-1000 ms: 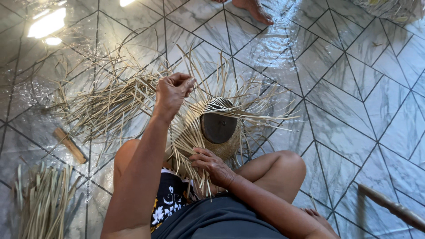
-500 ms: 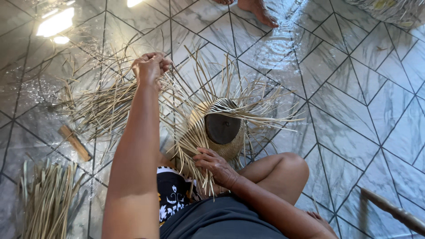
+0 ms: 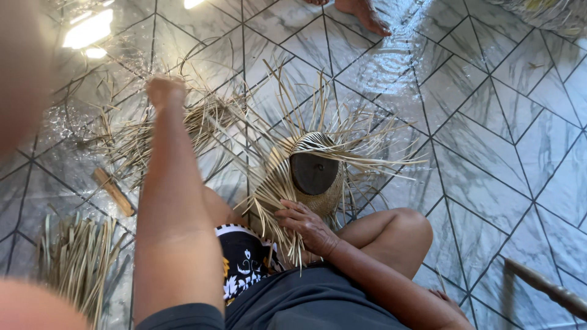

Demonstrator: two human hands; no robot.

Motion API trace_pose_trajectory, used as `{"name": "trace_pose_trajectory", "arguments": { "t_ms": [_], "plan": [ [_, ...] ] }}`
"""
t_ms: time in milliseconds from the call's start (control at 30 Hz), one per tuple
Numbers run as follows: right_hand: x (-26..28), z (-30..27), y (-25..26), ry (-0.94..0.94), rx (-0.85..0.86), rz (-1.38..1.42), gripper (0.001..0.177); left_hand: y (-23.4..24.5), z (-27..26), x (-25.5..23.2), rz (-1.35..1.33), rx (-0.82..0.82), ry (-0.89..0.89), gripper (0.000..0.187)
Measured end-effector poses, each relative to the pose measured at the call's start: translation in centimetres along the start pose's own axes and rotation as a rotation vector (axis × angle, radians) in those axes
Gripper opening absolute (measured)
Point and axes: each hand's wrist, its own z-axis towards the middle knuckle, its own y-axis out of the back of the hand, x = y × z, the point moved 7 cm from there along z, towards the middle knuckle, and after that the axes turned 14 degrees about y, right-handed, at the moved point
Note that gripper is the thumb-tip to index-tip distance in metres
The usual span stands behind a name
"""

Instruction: The person weaves a straw hat by hand, interlacing long strands of dried grass over a wooden block form held between their legs.

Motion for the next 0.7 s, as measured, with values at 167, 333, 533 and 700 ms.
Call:
{"name": "trace_pose_trajectory", "arguments": {
  "t_ms": [167,333,533,700],
  "plan": [
    [1.7,1.2,1.4,0.084,0.096,0.119,0.033,11.0,-6.3,-6.7,-0.115,-0.121,0.033,0.042],
    [0.2,-0.5,0.2,0.077,0.019,0.015,0.019,10.1,-20.5,1.5,-0.495,0.09,-0.349,0.059],
    [0.9,-0.3,0.9,0.048,-0.034,-0.075,0.019,0.5,-29.2,15.1,-0.562,0.359,-0.17,0.051],
    [2.6,0.1,2.0,0.073,-0.035,-0.102,0.022,-3.8,-28.2,11.3,0.125,0.254,-0.245,0.079]
  ]
}}
